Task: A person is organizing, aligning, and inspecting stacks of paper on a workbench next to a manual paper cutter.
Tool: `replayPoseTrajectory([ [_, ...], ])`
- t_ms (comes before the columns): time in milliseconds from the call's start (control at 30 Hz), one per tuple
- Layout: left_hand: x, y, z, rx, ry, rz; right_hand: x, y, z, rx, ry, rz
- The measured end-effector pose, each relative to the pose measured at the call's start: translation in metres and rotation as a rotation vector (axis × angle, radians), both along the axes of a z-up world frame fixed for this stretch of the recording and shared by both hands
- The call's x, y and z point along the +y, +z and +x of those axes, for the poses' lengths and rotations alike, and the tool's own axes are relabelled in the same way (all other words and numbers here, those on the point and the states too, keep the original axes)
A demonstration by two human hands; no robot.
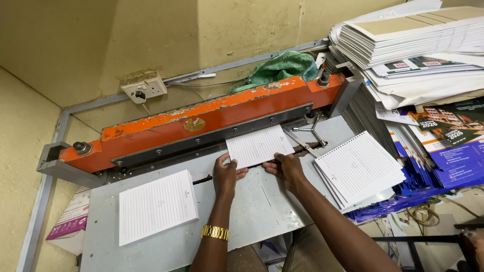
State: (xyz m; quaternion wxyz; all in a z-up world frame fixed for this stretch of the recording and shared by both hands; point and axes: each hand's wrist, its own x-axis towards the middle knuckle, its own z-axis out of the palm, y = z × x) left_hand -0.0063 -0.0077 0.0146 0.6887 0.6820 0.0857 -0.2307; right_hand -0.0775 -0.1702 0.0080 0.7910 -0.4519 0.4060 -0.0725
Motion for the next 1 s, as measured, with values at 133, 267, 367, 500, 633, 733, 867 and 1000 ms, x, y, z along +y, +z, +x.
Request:
replayPoseTrajectory([
  [133, 0.001, 0.003, -0.002, -0.008, -0.006, -0.024, -0.004, -0.008, -0.001, -0.038, 0.023, 0.007],
  [267, 0.001, 0.0, -0.001, -0.011, 0.003, -0.021, -0.006, -0.009, 0.0, -0.038, 0.039, 0.01],
  [367, 0.002, -0.005, 0.001, -0.015, -0.003, -0.034, -0.006, -0.011, 0.0, -0.042, 0.047, 0.003],
  [500, 0.001, -0.006, 0.001, -0.022, 0.001, -0.044, -0.008, -0.018, 0.001, -0.066, 0.039, 0.012],
  [633, 0.002, -0.006, -0.001, -0.036, 0.005, -0.059, -0.008, -0.017, 0.0, -0.082, 0.037, 0.013],
  [733, 0.003, -0.005, 0.001, -0.029, 0.003, -0.062, -0.007, -0.015, 0.001, -0.081, 0.035, 0.016],
  [867, 0.004, -0.005, 0.0, -0.04, -0.001, -0.066, -0.008, -0.016, 0.001, -0.07, 0.046, 0.009],
  [1000, 0.004, -0.006, 0.0, -0.036, 0.0, -0.067, -0.008, -0.016, 0.001, -0.079, 0.043, 0.019],
])
